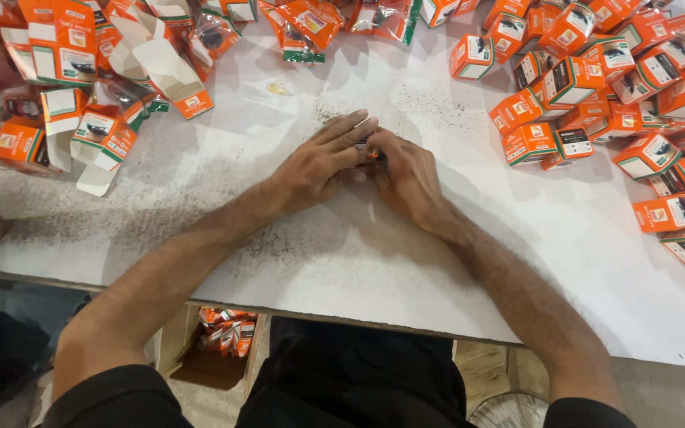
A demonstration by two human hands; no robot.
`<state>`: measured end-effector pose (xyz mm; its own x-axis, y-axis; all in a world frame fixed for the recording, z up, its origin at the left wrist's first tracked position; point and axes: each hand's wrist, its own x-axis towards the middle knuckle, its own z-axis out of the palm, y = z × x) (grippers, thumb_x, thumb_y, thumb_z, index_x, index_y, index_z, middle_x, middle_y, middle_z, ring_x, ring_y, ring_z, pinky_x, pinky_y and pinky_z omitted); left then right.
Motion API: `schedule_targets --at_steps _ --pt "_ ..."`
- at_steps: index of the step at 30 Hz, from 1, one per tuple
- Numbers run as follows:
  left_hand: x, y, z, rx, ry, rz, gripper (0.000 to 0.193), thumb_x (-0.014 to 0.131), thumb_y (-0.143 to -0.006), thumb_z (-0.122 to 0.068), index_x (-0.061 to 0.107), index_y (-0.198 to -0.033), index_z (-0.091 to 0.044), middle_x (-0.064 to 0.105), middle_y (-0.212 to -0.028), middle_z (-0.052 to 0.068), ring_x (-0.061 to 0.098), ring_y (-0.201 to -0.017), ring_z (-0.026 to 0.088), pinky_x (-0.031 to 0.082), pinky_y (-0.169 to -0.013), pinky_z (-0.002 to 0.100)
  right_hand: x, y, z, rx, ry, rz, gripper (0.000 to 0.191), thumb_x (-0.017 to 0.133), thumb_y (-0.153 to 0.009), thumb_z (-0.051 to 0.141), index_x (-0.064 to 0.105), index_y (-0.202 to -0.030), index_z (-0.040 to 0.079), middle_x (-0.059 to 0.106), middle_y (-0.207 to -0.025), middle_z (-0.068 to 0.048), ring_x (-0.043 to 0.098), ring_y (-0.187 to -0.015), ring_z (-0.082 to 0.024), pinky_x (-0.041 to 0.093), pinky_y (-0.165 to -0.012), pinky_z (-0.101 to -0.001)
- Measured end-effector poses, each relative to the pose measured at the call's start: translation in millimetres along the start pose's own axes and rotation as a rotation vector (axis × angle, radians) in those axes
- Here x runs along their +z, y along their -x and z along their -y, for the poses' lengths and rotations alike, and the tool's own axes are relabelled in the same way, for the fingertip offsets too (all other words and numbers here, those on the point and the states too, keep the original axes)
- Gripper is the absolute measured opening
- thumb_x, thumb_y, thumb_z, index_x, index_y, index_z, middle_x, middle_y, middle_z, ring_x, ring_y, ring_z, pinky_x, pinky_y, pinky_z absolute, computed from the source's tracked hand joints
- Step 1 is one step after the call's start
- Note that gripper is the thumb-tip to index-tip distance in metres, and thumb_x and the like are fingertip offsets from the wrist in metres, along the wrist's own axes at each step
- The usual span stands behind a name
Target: The person picks up small orange product boxes from a pile on the table, opens a folded box, places a plastic-wrapped item inside, closes the box, and sets the finished box aside, repeating this with successive boxes.
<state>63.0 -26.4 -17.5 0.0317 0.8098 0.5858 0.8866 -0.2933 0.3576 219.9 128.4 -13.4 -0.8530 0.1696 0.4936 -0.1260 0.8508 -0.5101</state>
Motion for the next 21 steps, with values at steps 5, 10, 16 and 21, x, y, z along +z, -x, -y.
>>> schedule_targets --at_steps 5,10,16,21 --pt "-16.9 23.4 6.1 -0.046 -0.312 0.075 0.050 0.073 -0.091 -0.014 0.062 -0.140 -0.010 0.045 -0.156 0.019 0.048 -0.136 0.039 0.035 -0.115 0.054 -8.0 -6.2 -4.4 -0.032 0.039 -0.089 0.034 0.073 -0.089 0.005 0.056 -0.118 0.010 0.071 -0.116 -0.009 0.072 -0.104 -0.032 0.057 -0.084 -0.0412" --pt "-95.0 71.8 26.0 -0.557 -0.785 -0.285 0.053 0.072 -0.087 -0.016 0.060 -0.132 0.008 0.055 -0.131 0.029 0.056 -0.115 0.046 0.047 -0.092 0.056 -30.3 -19.8 -14.6 -0.038 0.627 -0.512 0.081 0.085 -0.091 0.026 0.034 -0.150 0.004 0.030 -0.154 -0.030 0.034 -0.142 -0.047 0.033 -0.117 -0.0542" --pt "-68.1 39.9 13.5 -0.279 -0.471 -0.075 0.037 0.065 -0.083 0.002 0.064 -0.117 -0.012 0.058 -0.141 0.015 0.059 -0.128 0.034 0.056 -0.104 0.044 5.5 -10.1 -4.3 0.017 -0.148 0.056 0.094 0.083 -0.085 0.017 0.024 -0.156 0.000 0.037 -0.158 -0.028 0.034 -0.147 -0.039 0.034 -0.119 -0.0469" --pt "-31.2 -30.3 20.4 -0.509 0.072 0.032 0.048 0.059 -0.092 0.001 0.050 -0.139 -0.009 0.062 -0.097 0.016 0.066 -0.087 0.035 0.054 -0.078 0.050 7.9 -6.0 -18.1 0.223 -0.499 0.084 0.063 0.059 -0.101 0.003 0.034 -0.158 0.000 0.065 -0.144 -0.021 0.063 -0.136 -0.037 0.051 -0.116 -0.0438"
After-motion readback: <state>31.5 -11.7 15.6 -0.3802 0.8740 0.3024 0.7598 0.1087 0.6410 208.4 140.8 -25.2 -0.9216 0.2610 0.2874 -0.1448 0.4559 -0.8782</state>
